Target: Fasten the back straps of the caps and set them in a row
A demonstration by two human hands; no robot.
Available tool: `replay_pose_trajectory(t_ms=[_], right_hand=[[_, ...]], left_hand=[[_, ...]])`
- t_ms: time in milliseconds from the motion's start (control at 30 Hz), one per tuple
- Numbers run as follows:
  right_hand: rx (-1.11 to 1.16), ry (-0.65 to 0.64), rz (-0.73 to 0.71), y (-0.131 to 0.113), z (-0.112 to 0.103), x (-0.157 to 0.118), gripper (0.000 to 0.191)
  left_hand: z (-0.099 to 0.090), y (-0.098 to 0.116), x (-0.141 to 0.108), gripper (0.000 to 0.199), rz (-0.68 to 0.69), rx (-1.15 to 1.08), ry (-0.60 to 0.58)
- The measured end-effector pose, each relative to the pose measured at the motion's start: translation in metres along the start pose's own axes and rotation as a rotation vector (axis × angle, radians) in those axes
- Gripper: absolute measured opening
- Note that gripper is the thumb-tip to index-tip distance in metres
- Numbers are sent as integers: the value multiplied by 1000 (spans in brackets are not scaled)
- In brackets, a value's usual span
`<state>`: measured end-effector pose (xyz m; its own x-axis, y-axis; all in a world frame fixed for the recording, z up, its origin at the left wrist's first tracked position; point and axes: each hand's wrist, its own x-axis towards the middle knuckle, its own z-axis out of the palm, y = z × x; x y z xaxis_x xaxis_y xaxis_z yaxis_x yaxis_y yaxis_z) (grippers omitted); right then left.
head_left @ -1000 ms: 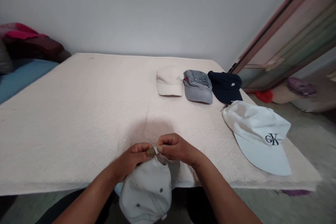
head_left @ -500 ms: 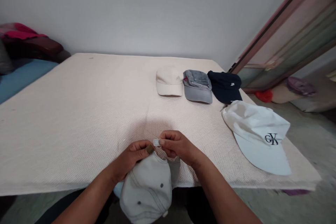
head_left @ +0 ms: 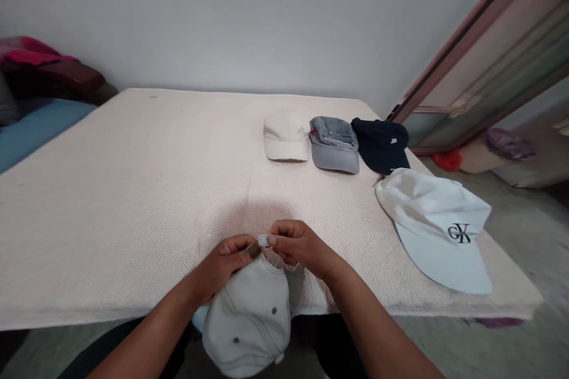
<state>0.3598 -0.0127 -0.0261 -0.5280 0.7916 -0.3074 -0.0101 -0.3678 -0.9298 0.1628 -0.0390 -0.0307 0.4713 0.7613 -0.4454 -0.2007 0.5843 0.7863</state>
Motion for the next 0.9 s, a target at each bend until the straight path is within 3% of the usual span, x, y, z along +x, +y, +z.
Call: replay_pose_trajectory(t_ms=[433, 733, 900], right_hand=[[-97, -30, 23, -3, -2, 0, 28], [72, -77, 38, -1, -1, 1, 27], [-20, -129, 70, 0, -6, 1, 27]], left_hand=[[-2, -1, 1, 18, 12, 41, 18], [-5, -3, 1, 18, 23, 75, -37], [-5, -3, 0, 20, -6, 114, -34]])
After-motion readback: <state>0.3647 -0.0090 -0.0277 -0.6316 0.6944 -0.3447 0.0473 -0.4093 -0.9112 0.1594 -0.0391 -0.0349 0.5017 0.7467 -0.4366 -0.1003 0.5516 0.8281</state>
